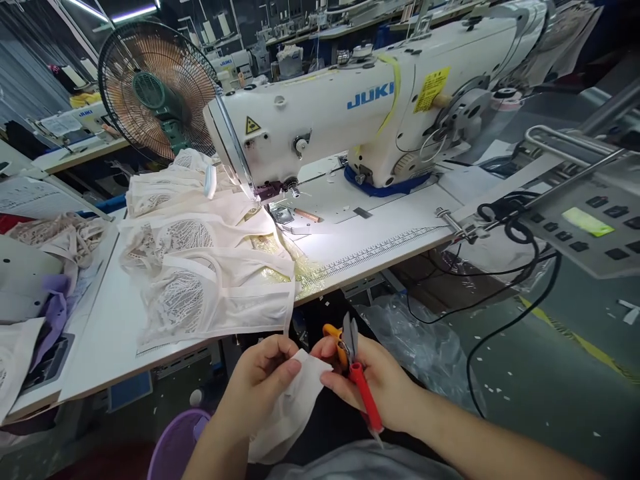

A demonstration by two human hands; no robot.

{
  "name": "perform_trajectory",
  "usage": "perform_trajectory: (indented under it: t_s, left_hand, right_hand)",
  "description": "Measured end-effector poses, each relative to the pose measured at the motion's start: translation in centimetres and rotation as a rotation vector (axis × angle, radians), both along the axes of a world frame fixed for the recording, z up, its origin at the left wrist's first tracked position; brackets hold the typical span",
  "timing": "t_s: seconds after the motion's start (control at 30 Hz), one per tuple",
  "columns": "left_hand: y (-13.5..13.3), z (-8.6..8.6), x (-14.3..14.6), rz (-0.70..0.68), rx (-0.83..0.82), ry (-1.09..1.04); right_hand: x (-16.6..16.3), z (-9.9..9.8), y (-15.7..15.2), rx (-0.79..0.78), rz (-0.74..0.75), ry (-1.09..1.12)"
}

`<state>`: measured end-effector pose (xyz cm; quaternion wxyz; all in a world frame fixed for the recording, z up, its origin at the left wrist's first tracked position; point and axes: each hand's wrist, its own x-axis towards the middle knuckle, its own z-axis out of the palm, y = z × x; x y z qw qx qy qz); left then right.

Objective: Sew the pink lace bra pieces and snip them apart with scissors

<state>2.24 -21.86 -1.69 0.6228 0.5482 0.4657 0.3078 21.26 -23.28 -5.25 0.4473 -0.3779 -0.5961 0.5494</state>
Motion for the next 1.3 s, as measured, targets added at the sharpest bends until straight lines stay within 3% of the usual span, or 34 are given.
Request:
perform_trajectory:
  t_s: [0.2, 0.33, 0.5, 0.77, 0.9, 1.07, 1.17, 1.3]
  left_hand:
    - [-0.2, 1.3, -0.5, 0.035, 0.069, -0.036]
    - [-0.3, 1.8, -0.9, 0.044, 0.056, -0.054]
    - [-0.2, 1.2, -0.7, 0.094, 0.038, -0.015]
    - [-0.4, -0.4, 1.4, 0.152, 0.037, -0.044]
    - [-0.7, -1.4, 2.8, 0.167, -0.012, -0.174]
    - [-0.5, -1.3, 3.8, 0.137, -0.013, -0.2]
    - [-0.1, -0.8, 4.1, 0.102, -0.061, -0.153]
    - [0.3, -0.1, 4.4, 0.107, -0.105, -0.075]
  right_hand:
    - [-0.5, 1.4, 0.3, -0.112, 0.116, 0.051]
    - [-0.4, 2.4, 0.5, -0.044, 0.12, -0.021]
    - [-0.1, 2.8, 0.8, 0.052, 0.088, -0.096]
    - [1.5, 2.3, 0.9, -0.149, 0.2, -0.057]
    - [3.9, 2.7, 1.4, -0.157, 0.309, -0.224]
    - [7.9, 3.0, 2.1, -0.04, 0.509, -0.669]
    - [9.2, 3.0, 2.1, -0.046, 0.543, -0.872]
    - [9.2, 2.9, 1.8, -0.075, 0.551, -0.931]
